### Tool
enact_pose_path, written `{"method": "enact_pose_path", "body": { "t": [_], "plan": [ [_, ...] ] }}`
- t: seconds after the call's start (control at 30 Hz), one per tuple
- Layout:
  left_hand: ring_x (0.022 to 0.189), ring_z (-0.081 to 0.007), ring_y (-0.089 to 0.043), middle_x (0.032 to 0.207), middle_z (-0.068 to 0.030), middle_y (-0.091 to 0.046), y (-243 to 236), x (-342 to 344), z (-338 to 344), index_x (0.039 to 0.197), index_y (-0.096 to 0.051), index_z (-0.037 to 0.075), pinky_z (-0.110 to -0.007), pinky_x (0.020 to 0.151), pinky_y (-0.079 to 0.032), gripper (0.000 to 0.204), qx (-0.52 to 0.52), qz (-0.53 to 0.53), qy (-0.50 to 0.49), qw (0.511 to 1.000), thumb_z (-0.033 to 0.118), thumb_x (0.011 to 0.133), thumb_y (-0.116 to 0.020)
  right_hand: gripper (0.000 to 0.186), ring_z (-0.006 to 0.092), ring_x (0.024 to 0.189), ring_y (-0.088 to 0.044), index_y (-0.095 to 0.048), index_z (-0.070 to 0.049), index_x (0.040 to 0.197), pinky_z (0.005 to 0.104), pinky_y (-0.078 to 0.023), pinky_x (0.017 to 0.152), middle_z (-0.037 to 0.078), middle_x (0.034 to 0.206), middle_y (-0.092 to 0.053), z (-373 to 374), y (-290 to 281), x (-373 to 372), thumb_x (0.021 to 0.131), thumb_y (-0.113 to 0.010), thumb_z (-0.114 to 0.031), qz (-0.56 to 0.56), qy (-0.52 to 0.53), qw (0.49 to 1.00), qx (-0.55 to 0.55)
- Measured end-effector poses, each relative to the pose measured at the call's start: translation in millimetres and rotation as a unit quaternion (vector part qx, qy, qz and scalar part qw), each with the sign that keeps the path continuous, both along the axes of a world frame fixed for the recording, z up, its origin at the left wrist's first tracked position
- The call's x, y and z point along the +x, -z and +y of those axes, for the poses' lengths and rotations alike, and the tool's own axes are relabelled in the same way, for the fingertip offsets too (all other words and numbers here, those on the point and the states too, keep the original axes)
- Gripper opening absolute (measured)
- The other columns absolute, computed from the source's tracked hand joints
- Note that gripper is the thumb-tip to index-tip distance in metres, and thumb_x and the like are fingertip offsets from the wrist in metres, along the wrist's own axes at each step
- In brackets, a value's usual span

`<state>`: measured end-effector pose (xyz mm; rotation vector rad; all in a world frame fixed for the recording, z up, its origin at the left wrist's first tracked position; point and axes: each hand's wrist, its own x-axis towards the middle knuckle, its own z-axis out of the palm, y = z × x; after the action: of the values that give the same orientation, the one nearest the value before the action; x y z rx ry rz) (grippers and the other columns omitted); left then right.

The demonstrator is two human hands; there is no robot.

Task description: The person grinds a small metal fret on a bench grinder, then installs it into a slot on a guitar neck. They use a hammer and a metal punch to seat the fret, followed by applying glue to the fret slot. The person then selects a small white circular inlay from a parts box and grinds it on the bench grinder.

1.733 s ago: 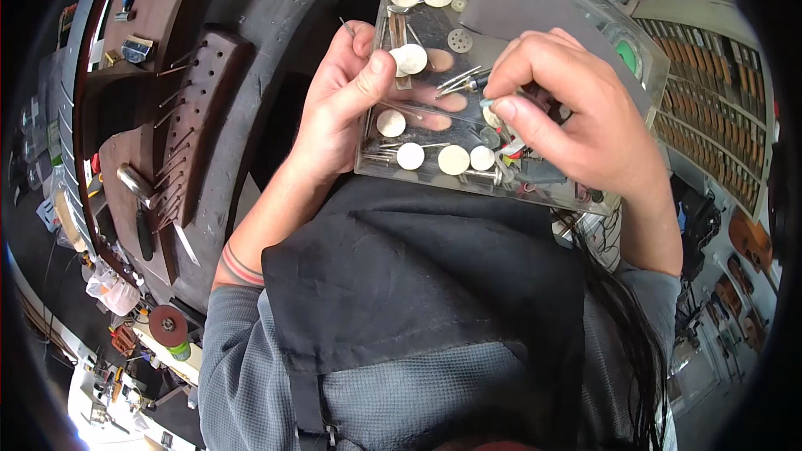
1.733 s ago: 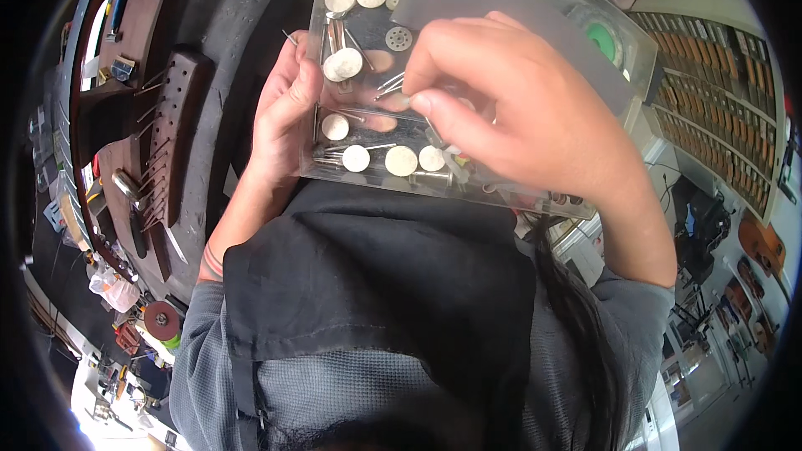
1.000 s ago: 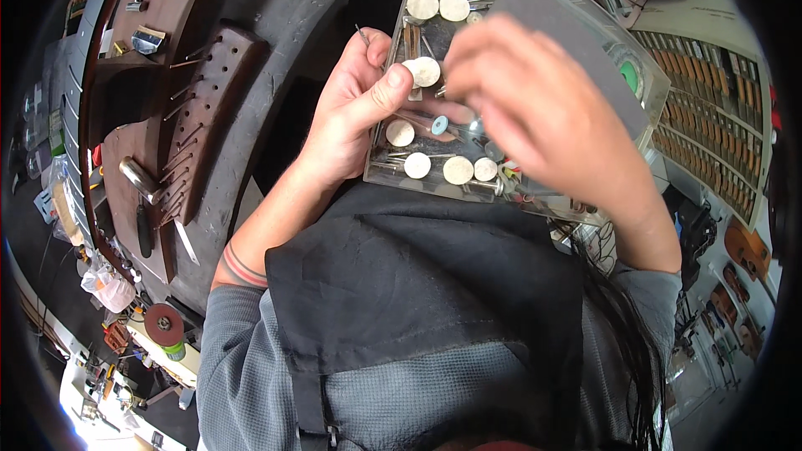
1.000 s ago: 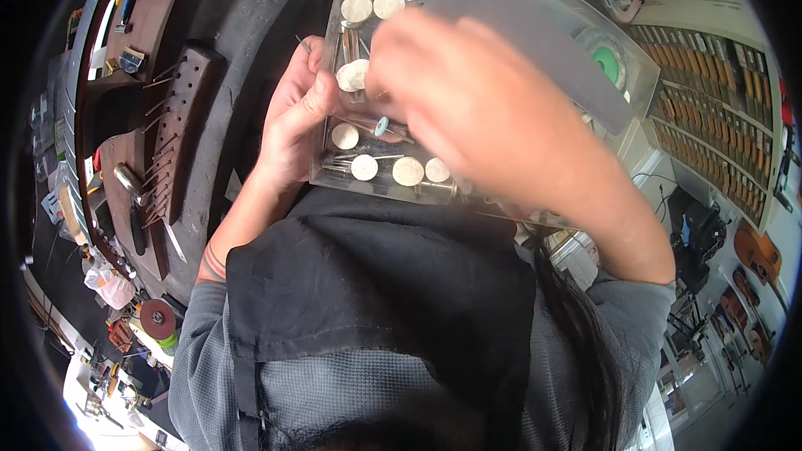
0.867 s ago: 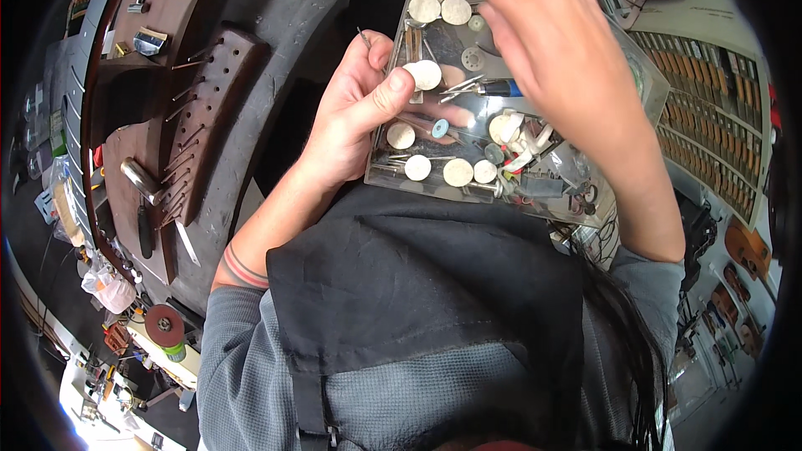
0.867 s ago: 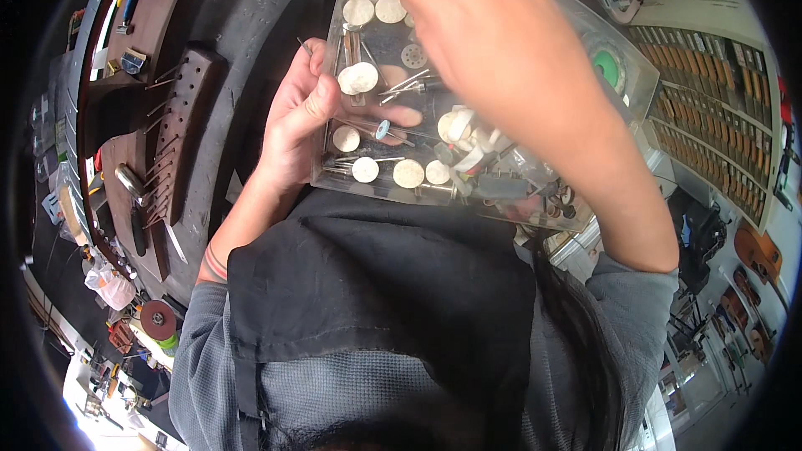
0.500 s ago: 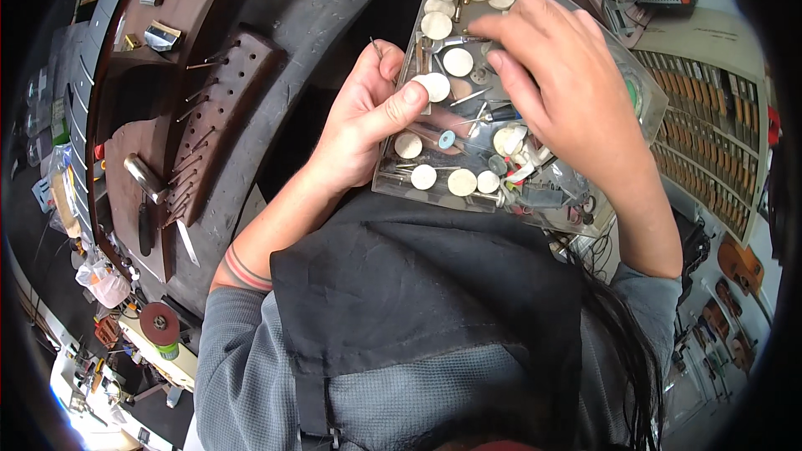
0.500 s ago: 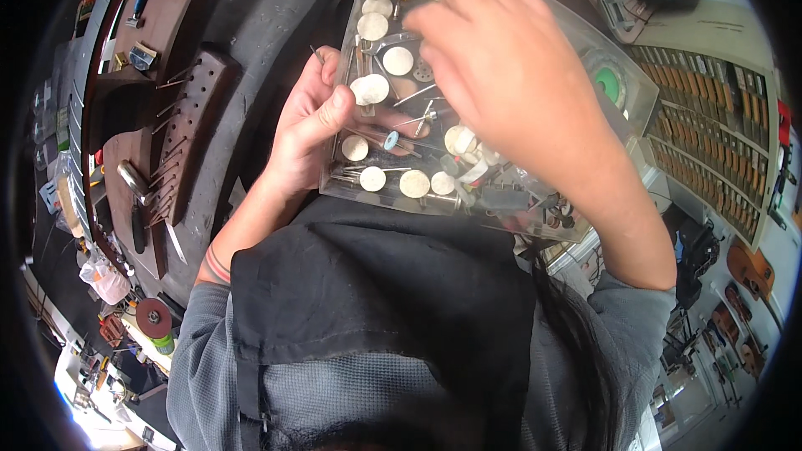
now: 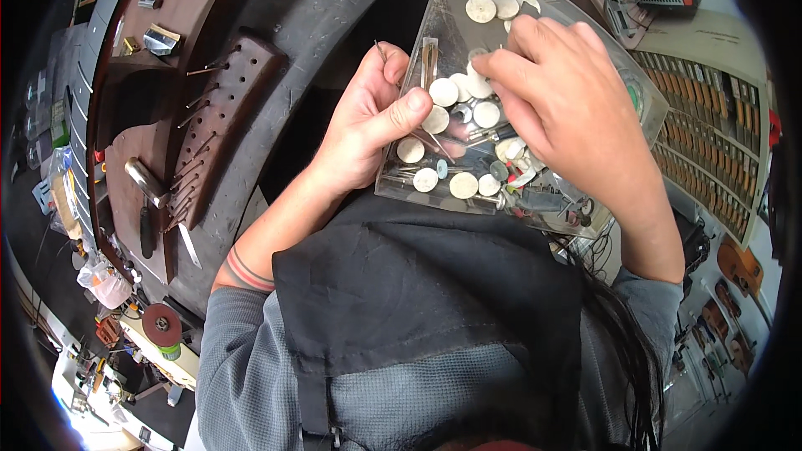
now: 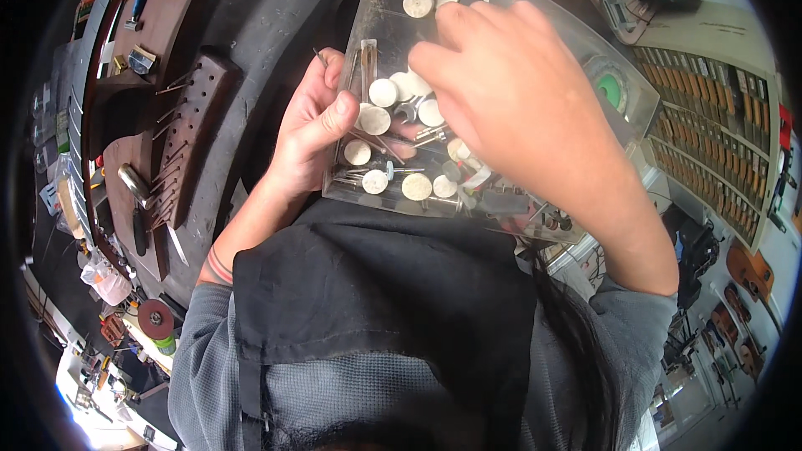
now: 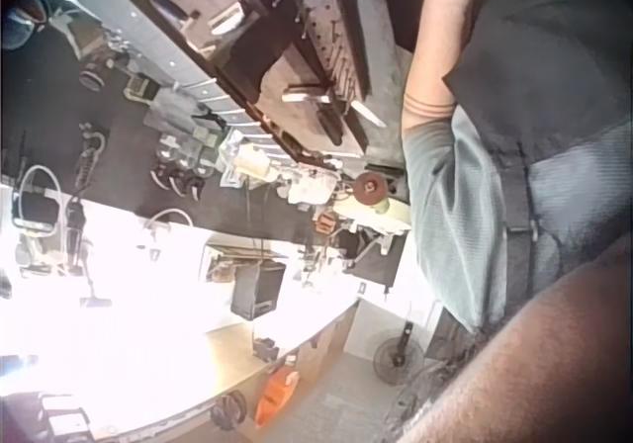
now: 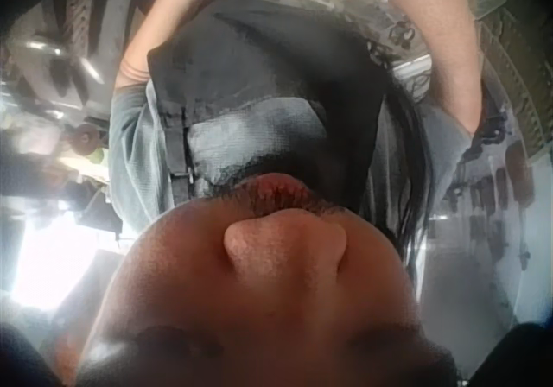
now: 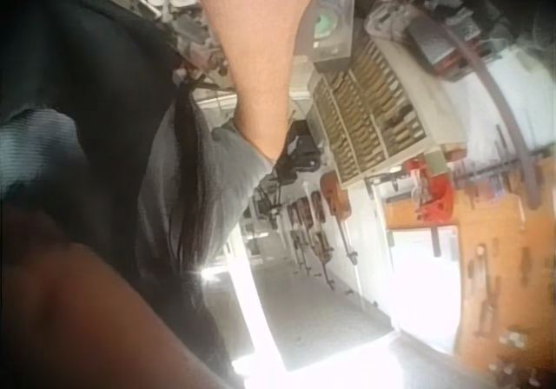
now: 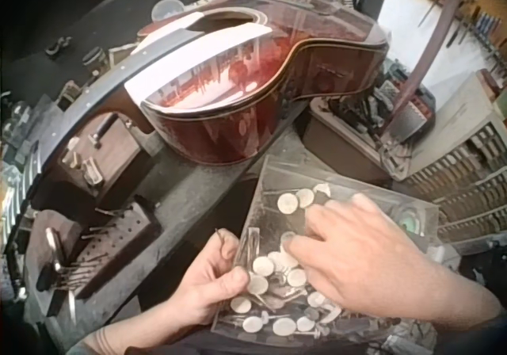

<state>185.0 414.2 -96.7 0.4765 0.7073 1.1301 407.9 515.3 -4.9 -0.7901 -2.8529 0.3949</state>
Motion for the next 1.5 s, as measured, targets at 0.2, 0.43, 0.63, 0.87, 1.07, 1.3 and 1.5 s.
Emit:
{"method": "enact_pose_path", "body": {
  "t": [0.2, 0.43, 0.63, 0.87, 1.07, 1.3, 1.5],
  "plan": [
    [0.102, -0.0331, -0.08, 0.121, -0.0202, -0.069, 0, 1, -1, 0.112, -0.033, 0.013, -0.048, 0.083, -0.071, 0.044, 0.005, -0.004, 0.005, 1.0, 0.023, 0.105, -0.075, 0.038, 0.0264, 0.095, -0.062, -0.077, -0.012, 0.123, 0.041, -0.043, 0.083, 0.007, 0.098, -0.059, -5, 0, -7, 0.085, -0.075, -0.008, 0.015, 0.005, 1.0, -0.015],
    [0.102, -0.0348, -0.08, 0.121, -0.0215, -0.069, 1, 0, -1, 0.112, -0.033, 0.013, -0.048, 0.084, -0.071, 0.043, 0.012, -0.002, 0.009, 1.0, 0.024, 0.106, -0.074, 0.039, 0.0257, 0.094, -0.061, -0.077, -0.012, 0.122, 0.0407, -0.043, 0.083, 0.006, 0.097, -0.058, -13, 0, -5, 0.084, -0.076, -0.009, 0.015, -0.041, 0.998, -0.054],
    [0.105, -0.0375, -0.079, 0.125, -0.0276, -0.07, 2, 0, -3, 0.111, -0.032, 0.013, -0.049, 0.086, -0.07, 0.043, 0.016, -0.009, 0.003, 1.0, 0.025, 0.107, -0.073, 0.036, 0.0271, 0.098, -0.061, -0.075, -0.007, 0.121, 0.0396, -0.045, 0.088, 0.009, 0.1, -0.059, -10, -7, 2, 0.085, -0.072, -0.002, 0.048, -0.005, 0.984, -0.172],
    [0.105, -0.0413, -0.079, 0.129, -0.0341, -0.069, 1, -1, -2, 0.11, -0.029, 0.014, -0.049, 0.085, -0.07, 0.044, 0.034, -0.005, 0.009, 0.999, 0.028, 0.108, -0.072, 0.035, 0.0212, 0.105, -0.06, -0.066, 0.001, 0.121, 0.0323, -0.046, 0.097, 0.009, 0.116, -0.058, 19, -22, 30, 0.087, -0.058, 0.005, 0.116, 0.08, 0.969, -0.202],
    [0.106, -0.043, -0.078, 0.13, -0.0352, -0.068, 2, 0, -2, 0.111, -0.029, 0.015, -0.05, 0.085, -0.07, 0.044, 0.036, -0.004, 0.011, 0.999, 0.029, 0.108, -0.071, 0.03, 0.0221, 0.109, -0.061, -0.063, 0.003, 0.119, 0.033, -0.048, 0.099, 0.009, 0.119, -0.06, 17, -22, 41, 0.09, -0.056, 0.009, 0.081, 0.158, 0.972, -0.153],
    [0.107, -0.0447, -0.078, 0.131, -0.0365, -0.066, 5, 0, -1, 0.113, -0.03, 0.014, -0.052, 0.087, -0.07, 0.041, 0.045, -0.008, 0.011, 0.999, 0.027, 0.109, -0.069, 0.021, 0.0346, 0.102, -0.064, -0.067, -0.001, 0.112, 0.0396, -0.052, 0.091, 0.012, 0.109, -0.066, 19, -10, 54, 0.094, -0.061, 0.007, 0.073, 0.12, 0.99, -0.018],
    [0.108, -0.0458, -0.077, 0.133, -0.0374, -0.066, 1, 1, -1, 0.114, -0.03, 0.014, -0.053, 0.087, -0.07, 0.04, 0.038, -0.01, 0.008, 0.999, 0.025, 0.11, -0.068, 0.016, 0.0361, 0.105, -0.066, -0.067, -0.001, 0.111, 0.0434, -0.053, 0.091, 0.013, 0.11, -0.068, 14, -9, 53, 0.095, -0.064, 0.003, 0.052, 0.12, 0.991, 0.032]
  ]
}}
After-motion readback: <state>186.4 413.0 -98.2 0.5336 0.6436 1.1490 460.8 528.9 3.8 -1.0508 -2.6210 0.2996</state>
